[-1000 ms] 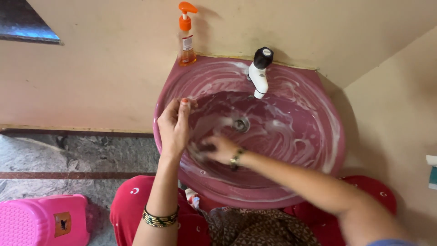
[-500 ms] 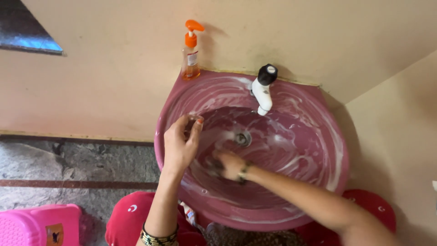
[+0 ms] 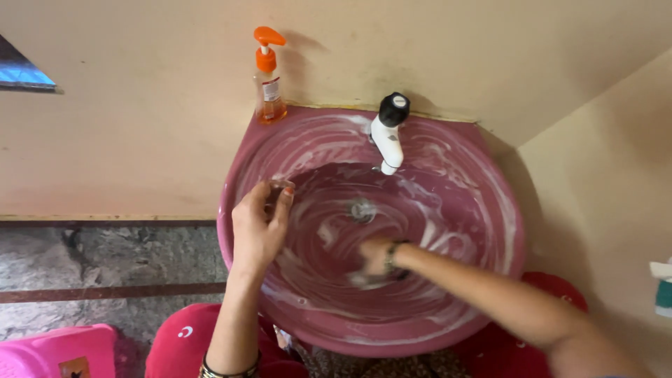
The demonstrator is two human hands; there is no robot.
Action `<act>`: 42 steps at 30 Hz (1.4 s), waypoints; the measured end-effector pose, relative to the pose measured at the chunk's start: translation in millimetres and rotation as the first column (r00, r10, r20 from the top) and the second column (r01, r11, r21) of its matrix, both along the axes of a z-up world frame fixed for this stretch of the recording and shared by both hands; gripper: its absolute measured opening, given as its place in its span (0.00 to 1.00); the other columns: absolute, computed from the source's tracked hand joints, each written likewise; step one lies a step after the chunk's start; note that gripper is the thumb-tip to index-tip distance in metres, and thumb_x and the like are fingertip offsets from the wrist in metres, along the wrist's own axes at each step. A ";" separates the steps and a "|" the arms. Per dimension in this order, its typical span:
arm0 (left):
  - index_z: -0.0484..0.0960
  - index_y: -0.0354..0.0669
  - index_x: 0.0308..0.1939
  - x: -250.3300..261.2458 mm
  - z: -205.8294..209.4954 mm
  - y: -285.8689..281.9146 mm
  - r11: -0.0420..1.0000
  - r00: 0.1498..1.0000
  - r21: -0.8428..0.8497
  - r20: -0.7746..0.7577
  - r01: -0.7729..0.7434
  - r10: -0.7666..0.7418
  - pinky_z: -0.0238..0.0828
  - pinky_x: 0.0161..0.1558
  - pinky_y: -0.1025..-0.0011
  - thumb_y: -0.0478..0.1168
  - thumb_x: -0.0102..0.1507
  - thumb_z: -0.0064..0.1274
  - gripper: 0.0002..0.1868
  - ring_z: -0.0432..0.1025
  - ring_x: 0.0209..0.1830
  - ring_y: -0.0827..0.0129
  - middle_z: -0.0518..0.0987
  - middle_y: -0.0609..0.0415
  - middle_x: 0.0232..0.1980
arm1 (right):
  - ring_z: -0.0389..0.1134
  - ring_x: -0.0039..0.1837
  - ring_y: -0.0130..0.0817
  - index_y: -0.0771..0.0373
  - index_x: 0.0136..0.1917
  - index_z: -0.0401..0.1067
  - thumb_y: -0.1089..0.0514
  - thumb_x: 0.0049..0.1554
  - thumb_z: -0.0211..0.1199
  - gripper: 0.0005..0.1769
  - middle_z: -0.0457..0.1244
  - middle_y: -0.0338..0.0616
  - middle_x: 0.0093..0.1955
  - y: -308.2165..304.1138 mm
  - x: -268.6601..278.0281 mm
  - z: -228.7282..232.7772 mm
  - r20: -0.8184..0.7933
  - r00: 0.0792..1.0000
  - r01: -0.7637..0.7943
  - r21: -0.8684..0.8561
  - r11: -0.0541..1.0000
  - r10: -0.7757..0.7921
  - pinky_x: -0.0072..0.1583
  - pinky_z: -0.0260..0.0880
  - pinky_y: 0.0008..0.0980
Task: The person scrubs the interior of a pink bathroom sink using a soapy cloth. They repeatedly rub the basin surface and the area around the drain in circular motions, spreading the soap suds across the sink.
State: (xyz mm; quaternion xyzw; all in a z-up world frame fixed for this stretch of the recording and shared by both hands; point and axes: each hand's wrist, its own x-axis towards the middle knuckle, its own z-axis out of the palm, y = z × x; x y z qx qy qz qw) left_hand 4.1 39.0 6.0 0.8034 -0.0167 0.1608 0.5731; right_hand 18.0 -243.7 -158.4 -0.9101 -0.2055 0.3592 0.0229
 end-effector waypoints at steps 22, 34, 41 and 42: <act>0.84 0.38 0.44 -3.0 10.9 -4.3 1.000 1.000 -0.030 0.022 0.008 -0.007 0.74 0.35 0.70 0.37 0.65 0.57 0.07 0.79 0.30 0.68 0.84 0.48 0.37 | 0.71 0.61 0.41 0.52 0.56 0.79 0.71 0.50 0.60 0.23 0.67 0.45 0.61 -18.8 0.2 19.5 0.302 0.922 0.271 -0.055 0.961 -0.242 0.61 0.72 0.39; 0.84 0.39 0.43 4.1 11.6 -14.6 0.997 1.000 -0.068 0.016 0.019 -0.018 0.75 0.36 0.71 0.36 0.65 0.55 0.06 0.80 0.31 0.70 0.85 0.49 0.36 | 0.56 0.70 0.53 0.63 0.60 0.73 0.55 0.51 0.64 0.24 0.57 0.53 0.69 -7.4 23.8 25.4 0.540 0.815 0.153 0.152 0.976 -0.212 0.70 0.57 0.50; 0.84 0.39 0.45 1.4 12.0 -14.2 0.999 1.000 -0.041 -0.010 0.021 -0.022 0.75 0.36 0.70 0.37 0.65 0.56 0.07 0.80 0.32 0.67 0.85 0.48 0.38 | 0.68 0.64 0.49 0.64 0.60 0.73 0.57 0.54 0.60 0.21 0.66 0.51 0.60 -0.8 19.3 40.0 0.367 0.876 0.159 0.394 0.905 -0.314 0.65 0.68 0.42; 0.84 0.40 0.45 2.4 12.3 -12.5 0.999 1.000 -0.045 -0.004 0.019 -0.019 0.75 0.37 0.71 0.37 0.65 0.56 0.07 0.80 0.32 0.67 0.85 0.48 0.39 | 0.69 0.64 0.48 0.64 0.60 0.75 0.56 0.55 0.60 0.20 0.67 0.54 0.61 1.4 17.0 40.5 0.326 0.900 0.233 0.202 0.951 -0.289 0.66 0.69 0.41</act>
